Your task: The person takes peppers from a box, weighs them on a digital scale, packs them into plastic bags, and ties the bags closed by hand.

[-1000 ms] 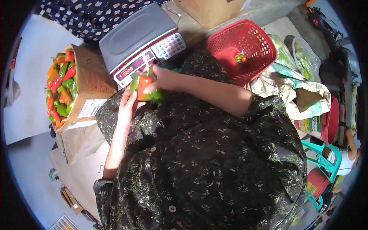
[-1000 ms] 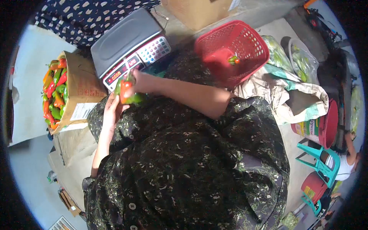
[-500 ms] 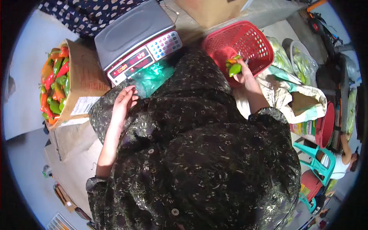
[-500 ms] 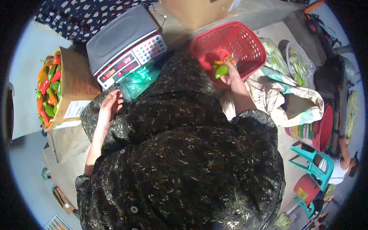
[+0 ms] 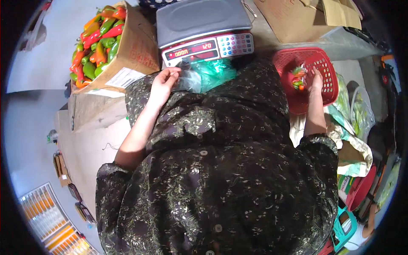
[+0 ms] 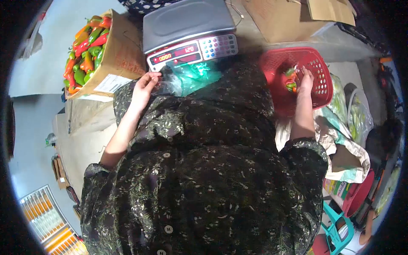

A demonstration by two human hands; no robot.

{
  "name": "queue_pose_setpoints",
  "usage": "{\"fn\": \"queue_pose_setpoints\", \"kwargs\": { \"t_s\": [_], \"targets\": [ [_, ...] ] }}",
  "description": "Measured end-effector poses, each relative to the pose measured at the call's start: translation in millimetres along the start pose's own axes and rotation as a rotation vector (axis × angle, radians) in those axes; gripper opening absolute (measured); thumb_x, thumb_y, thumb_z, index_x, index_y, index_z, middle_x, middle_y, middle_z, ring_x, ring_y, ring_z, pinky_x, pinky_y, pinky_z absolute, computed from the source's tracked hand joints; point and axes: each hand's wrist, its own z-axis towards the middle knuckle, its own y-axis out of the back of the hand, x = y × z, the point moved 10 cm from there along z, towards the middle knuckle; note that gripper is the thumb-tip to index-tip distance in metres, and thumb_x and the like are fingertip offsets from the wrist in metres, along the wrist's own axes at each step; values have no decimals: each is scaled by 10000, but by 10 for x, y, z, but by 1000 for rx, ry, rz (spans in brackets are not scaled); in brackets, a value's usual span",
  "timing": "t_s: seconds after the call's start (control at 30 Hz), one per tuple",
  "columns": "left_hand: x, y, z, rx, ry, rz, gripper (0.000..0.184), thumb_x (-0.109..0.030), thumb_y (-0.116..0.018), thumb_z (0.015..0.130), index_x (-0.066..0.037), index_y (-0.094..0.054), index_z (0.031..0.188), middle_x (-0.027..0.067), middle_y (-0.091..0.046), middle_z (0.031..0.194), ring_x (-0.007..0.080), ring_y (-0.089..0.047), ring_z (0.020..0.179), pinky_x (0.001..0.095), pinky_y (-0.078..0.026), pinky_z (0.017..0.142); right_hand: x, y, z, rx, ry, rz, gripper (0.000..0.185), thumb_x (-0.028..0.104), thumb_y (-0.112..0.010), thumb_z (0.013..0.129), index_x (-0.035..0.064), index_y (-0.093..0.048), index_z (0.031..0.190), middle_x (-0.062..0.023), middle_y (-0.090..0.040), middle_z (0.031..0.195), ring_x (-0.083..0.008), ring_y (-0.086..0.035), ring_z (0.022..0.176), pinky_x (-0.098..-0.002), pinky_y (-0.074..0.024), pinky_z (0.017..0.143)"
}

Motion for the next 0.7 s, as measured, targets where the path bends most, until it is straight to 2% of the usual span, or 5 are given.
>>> {"fn": "queue_pose_setpoints", "kwargs": {
  "t_s": [0.2, 0.37, 0.57, 0.63, 0.7],
  "targets": [
    [-591, -349, -81, -45, -532, 839, 312, -54, -623, 771, -101, -600, 1078, 116, -593, 1019, 285, -585, 939, 375, -427, 873, 169, -906, -1014, 171, 160, -82, 407, 120, -620, 840, 50, -459, 1207, -66, -595, 1002, -162, -605, 796, -299, -505, 597],
    [-304, -335, 71, 40, -401, 909, 162, -148, -665, 765, -83, -634, 910, 63, -611, 891, 249, -585, 918, 408, -409, 841, 115, -2093, -1915, 592, 585, -756, 320, 236, -587, 869, 36, -582, 1118, -99, -625, 1035, -216, -588, 955, -337, -453, 855],
    [-895, -291, -58, 0, -512, 814, 126, -205, -620, 817, -84, -642, 794, 41, -609, 760, 225, -585, 813, 349, -395, 776, -24, -3089, -3600, 1290, 605, -844, 427, 265, -645, 818, 47, -542, 1171, -105, -571, 1135, -194, -568, 1010, -333, -444, 890],
    [-1153, -327, -133, -46, -583, 853, 104, -185, -601, 827, -96, -655, 815, 43, -620, 792, 220, -587, 812, 343, -395, 779, 58, -3313, -3971, 1333, 981, -657, 446, 267, -654, 804, 41, -539, 1172, -127, -556, 1145, -213, -562, 1013, -335, -456, 862],
    [-1305, -329, -162, -72, -623, 782, 96, -174, -602, 826, -96, -658, 831, 47, -621, 803, 223, -590, 804, 342, -410, 768, -40, -3510, -4085, 1299, 971, -606, 427, 261, -648, 808, 28, -549, 1152, -134, -576, 1118, -217, -575, 983, -332, -461, 836]
  ]
}}
